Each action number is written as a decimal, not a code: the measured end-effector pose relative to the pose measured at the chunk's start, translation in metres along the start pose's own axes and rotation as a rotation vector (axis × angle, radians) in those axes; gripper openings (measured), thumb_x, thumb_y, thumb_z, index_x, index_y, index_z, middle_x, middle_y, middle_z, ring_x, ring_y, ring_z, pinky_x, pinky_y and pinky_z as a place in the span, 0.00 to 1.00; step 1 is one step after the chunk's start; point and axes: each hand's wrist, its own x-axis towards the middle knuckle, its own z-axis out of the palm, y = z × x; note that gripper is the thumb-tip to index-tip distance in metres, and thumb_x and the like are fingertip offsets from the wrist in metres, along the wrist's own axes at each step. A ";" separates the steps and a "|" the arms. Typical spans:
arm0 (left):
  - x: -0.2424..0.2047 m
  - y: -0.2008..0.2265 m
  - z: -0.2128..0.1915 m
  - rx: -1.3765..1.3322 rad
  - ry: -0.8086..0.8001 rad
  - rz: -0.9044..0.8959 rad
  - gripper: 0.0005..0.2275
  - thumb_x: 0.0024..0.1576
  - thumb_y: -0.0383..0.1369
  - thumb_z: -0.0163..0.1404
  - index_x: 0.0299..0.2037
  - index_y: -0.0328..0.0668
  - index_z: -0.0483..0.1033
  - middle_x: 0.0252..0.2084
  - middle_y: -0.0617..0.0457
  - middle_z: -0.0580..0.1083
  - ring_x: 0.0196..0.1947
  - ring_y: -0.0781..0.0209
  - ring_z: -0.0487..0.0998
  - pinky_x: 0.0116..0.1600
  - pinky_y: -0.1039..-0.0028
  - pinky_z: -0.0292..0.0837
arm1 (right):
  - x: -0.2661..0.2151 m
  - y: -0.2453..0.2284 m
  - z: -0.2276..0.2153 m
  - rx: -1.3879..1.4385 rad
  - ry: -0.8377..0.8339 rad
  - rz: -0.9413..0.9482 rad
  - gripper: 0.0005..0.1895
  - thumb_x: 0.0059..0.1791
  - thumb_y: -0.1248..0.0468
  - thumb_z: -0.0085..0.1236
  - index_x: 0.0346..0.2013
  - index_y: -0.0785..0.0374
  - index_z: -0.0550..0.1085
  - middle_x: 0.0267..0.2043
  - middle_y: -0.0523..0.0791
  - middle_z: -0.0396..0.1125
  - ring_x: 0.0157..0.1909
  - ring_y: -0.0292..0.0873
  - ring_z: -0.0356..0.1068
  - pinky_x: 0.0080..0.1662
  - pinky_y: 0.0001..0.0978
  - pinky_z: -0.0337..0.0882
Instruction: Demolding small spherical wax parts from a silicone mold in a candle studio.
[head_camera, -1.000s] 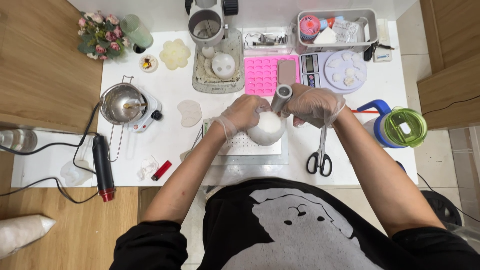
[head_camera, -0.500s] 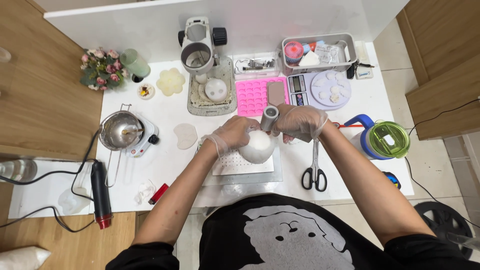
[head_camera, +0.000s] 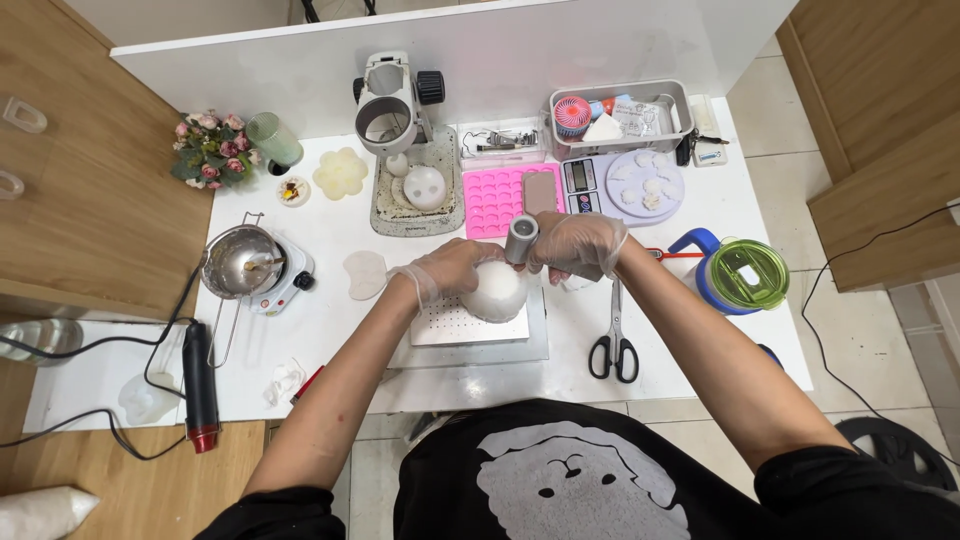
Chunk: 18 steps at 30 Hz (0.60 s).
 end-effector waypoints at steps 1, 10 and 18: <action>-0.001 0.002 0.000 0.000 0.004 -0.003 0.33 0.38 0.18 0.47 0.58 0.53 0.76 0.50 0.43 0.79 0.53 0.49 0.79 0.61 0.68 0.71 | -0.002 -0.002 0.000 -0.003 -0.003 -0.003 0.14 0.40 0.71 0.59 0.40 0.67 0.79 0.35 0.47 0.74 0.24 0.39 0.70 0.26 0.32 0.74; -0.012 0.016 0.005 0.023 0.106 -0.057 0.30 0.43 0.19 0.46 0.59 0.52 0.76 0.52 0.42 0.79 0.55 0.48 0.79 0.63 0.66 0.69 | -0.012 -0.013 0.017 0.089 0.100 0.043 0.10 0.41 0.72 0.58 0.37 0.69 0.77 0.31 0.49 0.69 0.22 0.42 0.65 0.22 0.33 0.66; -0.002 0.008 0.005 0.127 0.109 -0.003 0.29 0.43 0.20 0.47 0.60 0.48 0.74 0.53 0.41 0.78 0.55 0.46 0.78 0.63 0.65 0.69 | -0.014 -0.010 0.018 0.036 0.130 0.102 0.14 0.39 0.70 0.58 0.40 0.63 0.73 0.31 0.46 0.69 0.21 0.42 0.68 0.21 0.36 0.66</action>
